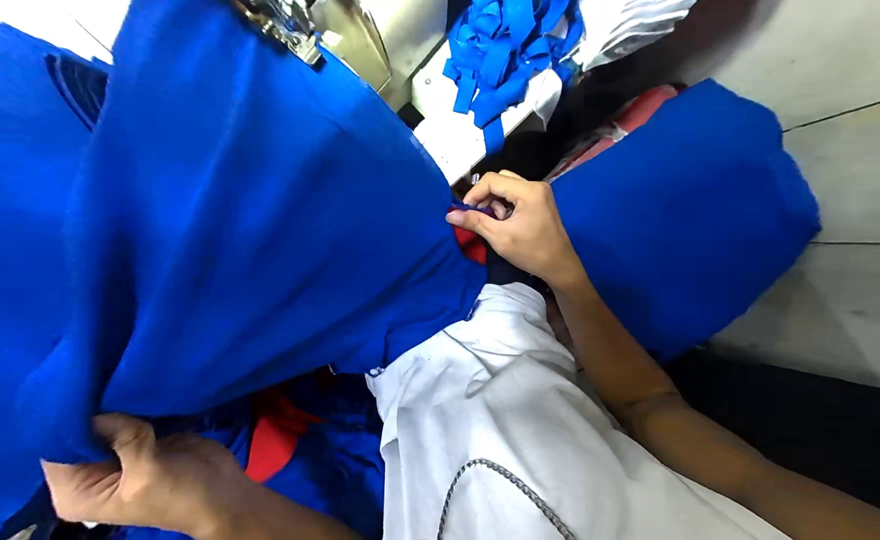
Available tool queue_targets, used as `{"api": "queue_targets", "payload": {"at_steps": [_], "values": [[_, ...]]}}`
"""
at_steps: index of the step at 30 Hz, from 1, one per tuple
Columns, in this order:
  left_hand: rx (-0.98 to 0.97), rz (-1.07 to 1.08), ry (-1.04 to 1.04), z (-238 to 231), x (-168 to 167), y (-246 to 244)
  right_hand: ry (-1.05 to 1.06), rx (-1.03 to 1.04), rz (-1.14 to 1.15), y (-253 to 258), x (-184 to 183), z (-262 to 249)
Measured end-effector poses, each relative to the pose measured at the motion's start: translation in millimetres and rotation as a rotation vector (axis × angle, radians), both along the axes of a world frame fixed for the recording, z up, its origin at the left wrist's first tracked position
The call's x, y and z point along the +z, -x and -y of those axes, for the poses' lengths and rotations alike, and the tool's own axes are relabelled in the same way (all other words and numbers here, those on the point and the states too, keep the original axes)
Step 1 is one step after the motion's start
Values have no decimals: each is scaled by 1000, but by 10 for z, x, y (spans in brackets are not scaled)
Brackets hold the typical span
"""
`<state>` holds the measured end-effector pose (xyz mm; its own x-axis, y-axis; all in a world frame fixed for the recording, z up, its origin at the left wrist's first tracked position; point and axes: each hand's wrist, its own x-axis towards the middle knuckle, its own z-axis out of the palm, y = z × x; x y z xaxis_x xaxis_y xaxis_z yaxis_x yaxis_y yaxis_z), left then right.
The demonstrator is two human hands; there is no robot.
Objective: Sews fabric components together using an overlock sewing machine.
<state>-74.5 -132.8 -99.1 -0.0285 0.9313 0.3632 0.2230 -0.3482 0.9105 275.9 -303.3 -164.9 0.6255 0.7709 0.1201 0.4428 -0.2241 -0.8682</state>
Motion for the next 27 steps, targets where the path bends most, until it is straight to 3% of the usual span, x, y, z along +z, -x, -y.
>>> {"api": "queue_targets", "payload": {"at_steps": [8,21,27], "values": [[-194,-139,307,54,126,-113,-57,121,9,-51,-112,-52],[-361,-224,322,195,160,-107,-4,109,68,-29,-23,-72],[-373,-200,325,366,148,-176,-38,5,121,82,-110,-101]]}}
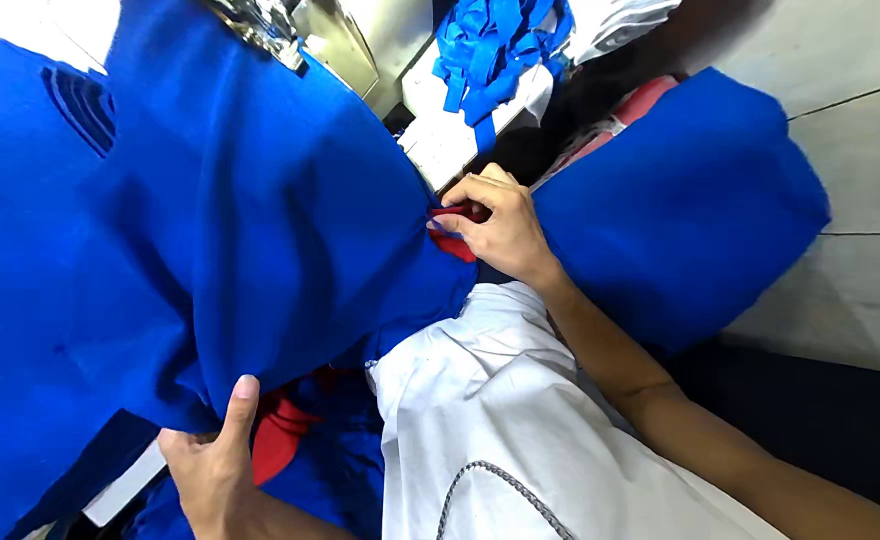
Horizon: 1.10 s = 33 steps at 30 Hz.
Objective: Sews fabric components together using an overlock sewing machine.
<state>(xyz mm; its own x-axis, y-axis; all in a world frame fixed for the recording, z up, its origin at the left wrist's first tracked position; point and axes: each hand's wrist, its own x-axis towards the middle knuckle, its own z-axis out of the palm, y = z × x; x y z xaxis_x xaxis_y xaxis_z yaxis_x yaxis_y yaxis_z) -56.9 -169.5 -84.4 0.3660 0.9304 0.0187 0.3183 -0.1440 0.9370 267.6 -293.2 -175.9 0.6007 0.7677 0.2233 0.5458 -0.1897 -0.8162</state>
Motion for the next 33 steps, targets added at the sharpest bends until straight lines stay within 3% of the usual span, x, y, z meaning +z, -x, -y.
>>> {"api": "queue_targets", "payload": {"at_steps": [9,23,33], "values": [[304,-56,-176,-229,-238,-119,-134,24,-283,-50,-38,84],[259,80,-173,-444,-220,-123,-239,102,-378,-91,-15,48],[201,135,-282,-871,30,-150,-234,139,-225,-274,437,-448]]}}
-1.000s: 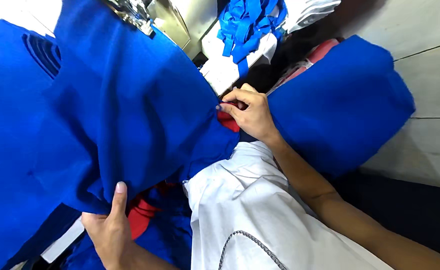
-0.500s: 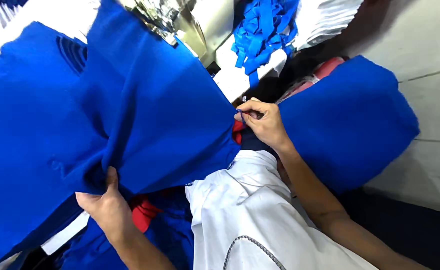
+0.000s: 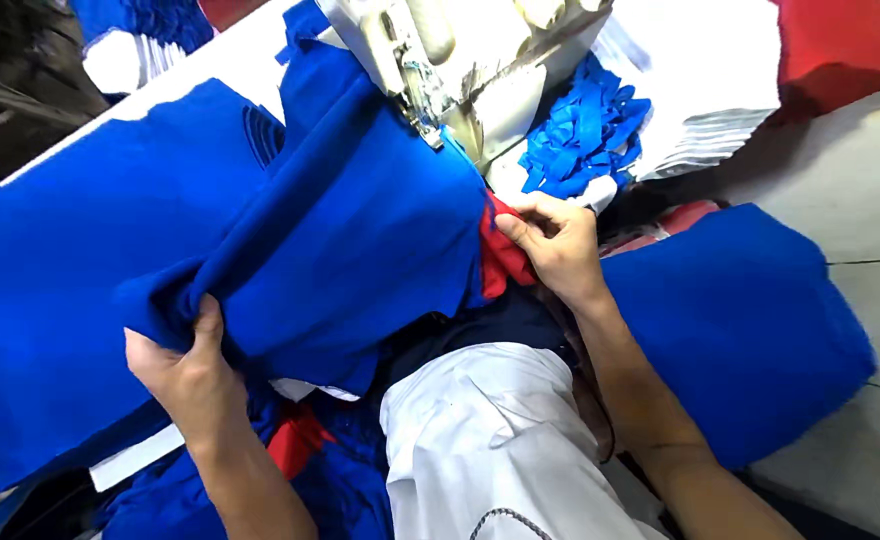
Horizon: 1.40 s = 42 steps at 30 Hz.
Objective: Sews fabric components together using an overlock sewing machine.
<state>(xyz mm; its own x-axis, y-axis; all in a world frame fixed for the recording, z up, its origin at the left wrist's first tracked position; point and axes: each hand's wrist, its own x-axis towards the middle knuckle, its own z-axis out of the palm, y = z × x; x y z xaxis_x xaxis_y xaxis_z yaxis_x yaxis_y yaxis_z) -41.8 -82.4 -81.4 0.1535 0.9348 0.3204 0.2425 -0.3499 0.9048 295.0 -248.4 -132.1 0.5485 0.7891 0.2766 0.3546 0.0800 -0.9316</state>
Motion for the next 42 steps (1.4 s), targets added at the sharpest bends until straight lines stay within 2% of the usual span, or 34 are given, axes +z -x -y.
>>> {"api": "queue_targets", "payload": {"at_steps": [7,13,22,28,31,33,35,37,39,40,42], "values": [[-49,-24,-82,-376,204,-49,72,0,3,-57,170,-207],[-69,-79,-150,-860,291,-34,32,37,44,-118,249,-371],[10,-374,-302,-1521,407,-179,-52,101,56,-261,241,-591],[-10,-631,-437,-1971,481,-435,11,136,20,-227,305,-461],[-63,-786,-520,-1902,576,-481,32,169,-94,-237,345,-446],[-111,-732,-537,-1435,682,-543,23,165,-144,-276,324,-487],[-251,-607,-347,-597,678,-649,3,173,-182,-325,288,-541],[-565,-394,38,86,462,-807,8,178,-200,-300,312,-486],[-916,-170,486,416,102,-940,33,170,-225,-233,360,-373],[-1021,-34,670,482,-71,-1010,34,164,-235,-216,369,-348],[-1044,283,946,561,-356,-1146,33,148,-243,-190,375,-313]]}}
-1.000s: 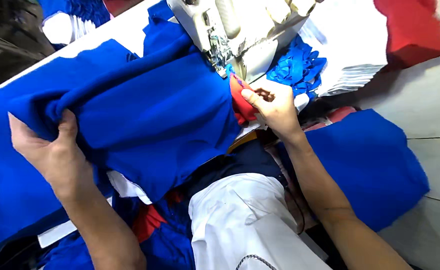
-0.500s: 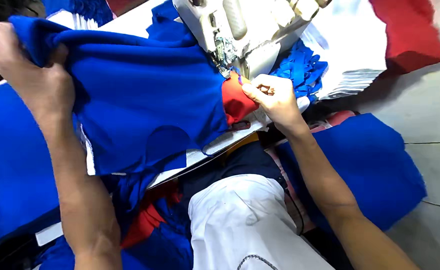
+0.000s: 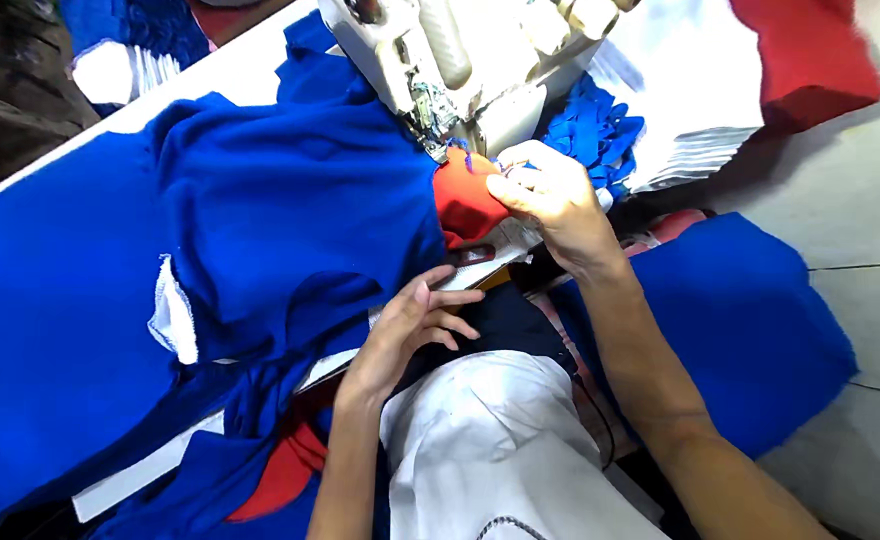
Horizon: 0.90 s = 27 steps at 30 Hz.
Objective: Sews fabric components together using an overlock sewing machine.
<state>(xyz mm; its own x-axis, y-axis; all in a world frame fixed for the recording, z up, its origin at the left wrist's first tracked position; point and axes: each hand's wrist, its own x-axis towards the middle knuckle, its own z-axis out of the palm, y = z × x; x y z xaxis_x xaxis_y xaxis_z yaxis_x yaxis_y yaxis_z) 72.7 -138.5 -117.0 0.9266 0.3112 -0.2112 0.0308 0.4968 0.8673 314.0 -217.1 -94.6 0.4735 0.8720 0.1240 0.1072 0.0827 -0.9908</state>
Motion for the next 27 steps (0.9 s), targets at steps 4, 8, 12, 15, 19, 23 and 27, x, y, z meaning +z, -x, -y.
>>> {"api": "queue_targets", "payload": {"at_steps": [4,8,12,15,19,23,27], "values": [[334,58,227,158,-154,-195,-7,-11,-73,50,21,47],[930,90,-69,271,-16,-272,-58,-53,-183,224,-21,84],[1120,173,-554,-97,183,-118,-120,-165,-188,502,1,2],[1024,-7,-845,-584,250,-3,-168,-276,-131,756,-39,-123],[843,-440,-1107,-952,420,-11,-188,-306,-192,963,-163,-260],[890,-615,-1590,-712,591,28,-186,-288,-162,952,-175,-208],[484,-224,-1757,-293,549,-220,-177,-225,-103,844,-181,-105]]}}
